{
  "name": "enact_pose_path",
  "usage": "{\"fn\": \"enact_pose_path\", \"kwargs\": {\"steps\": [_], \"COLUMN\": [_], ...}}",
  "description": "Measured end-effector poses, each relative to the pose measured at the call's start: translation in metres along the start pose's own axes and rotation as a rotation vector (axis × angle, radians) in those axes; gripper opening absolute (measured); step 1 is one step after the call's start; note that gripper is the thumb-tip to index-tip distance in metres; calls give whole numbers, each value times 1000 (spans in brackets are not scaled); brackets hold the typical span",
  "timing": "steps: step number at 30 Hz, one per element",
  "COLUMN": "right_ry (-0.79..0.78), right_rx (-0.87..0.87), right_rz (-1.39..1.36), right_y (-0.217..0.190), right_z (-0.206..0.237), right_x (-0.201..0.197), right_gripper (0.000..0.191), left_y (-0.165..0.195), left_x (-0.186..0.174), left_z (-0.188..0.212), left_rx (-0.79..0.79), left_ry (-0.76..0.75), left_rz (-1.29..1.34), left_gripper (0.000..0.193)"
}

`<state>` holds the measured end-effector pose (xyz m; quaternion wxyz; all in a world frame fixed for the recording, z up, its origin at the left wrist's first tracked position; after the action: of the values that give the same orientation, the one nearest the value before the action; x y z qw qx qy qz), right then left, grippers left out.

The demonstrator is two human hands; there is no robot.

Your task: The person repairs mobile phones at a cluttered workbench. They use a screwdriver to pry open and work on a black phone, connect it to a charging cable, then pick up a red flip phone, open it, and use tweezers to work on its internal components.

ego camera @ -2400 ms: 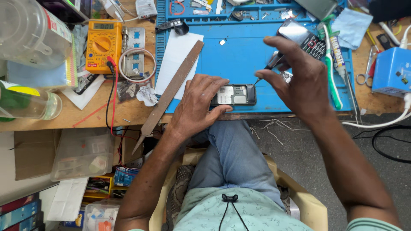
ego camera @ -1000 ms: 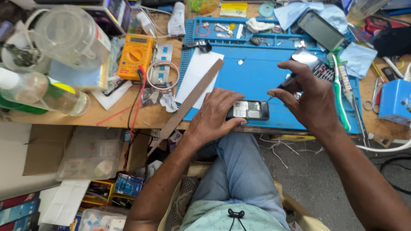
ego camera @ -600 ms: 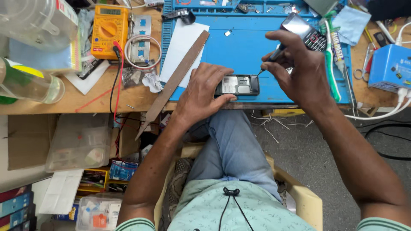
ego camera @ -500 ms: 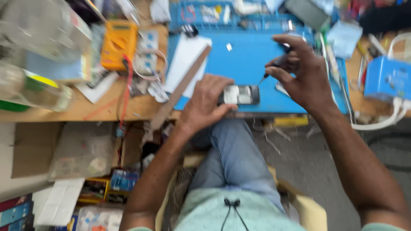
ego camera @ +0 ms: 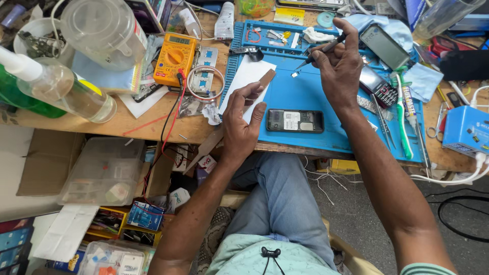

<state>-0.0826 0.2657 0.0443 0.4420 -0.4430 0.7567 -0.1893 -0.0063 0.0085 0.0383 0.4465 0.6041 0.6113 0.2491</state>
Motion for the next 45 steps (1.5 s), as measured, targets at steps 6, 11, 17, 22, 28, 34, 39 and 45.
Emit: {"fn": "enact_pose_path", "kwargs": {"steps": [6,11,17,22,28,34,39,45], "right_ry": [-30,-38,-90,-108,-113,-126,-134,-122], "right_rx": [18,7,122,70,32,42,41,58], "right_rz": [-46,-180,-449,-411,-438,-445,-433,-405], "right_y": [-1,-19,-77,-92,-75,-64,-62,-60], "right_z": [3,10,72,103,110,114,112,113], "right_x": [3,-4,2,16,18,21,23,23], "right_gripper": [61,62,63,63,62,63,62,62], "left_y": [-3,0,5,4,-1,-5,-6,-8], "left_x": [-2,-2,-7,-6,-1,1,2,4], "left_z": [2,-1,5,16,18,20,20,20], "left_rx": [6,11,107,124,147,149,138,137], "left_ry": [43,47,-214,-211,-193,-199,-210,-224], "left_rz": [47,65,-210,-539,-543,-548,-564,-587], "left_gripper": [36,33,53,62,58,56,55,54]}}
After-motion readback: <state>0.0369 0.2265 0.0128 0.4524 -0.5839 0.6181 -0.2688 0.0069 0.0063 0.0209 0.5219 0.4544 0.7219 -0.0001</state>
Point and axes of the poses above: each hand's wrist, its own z-axis away from the middle knuckle, its own x-axis out of the palm, y = z × x, the point moved 3 cm from there along -z, towards the middle knuckle, and after that the axes turned 9 degrees about -y, right-handed, at the moved point
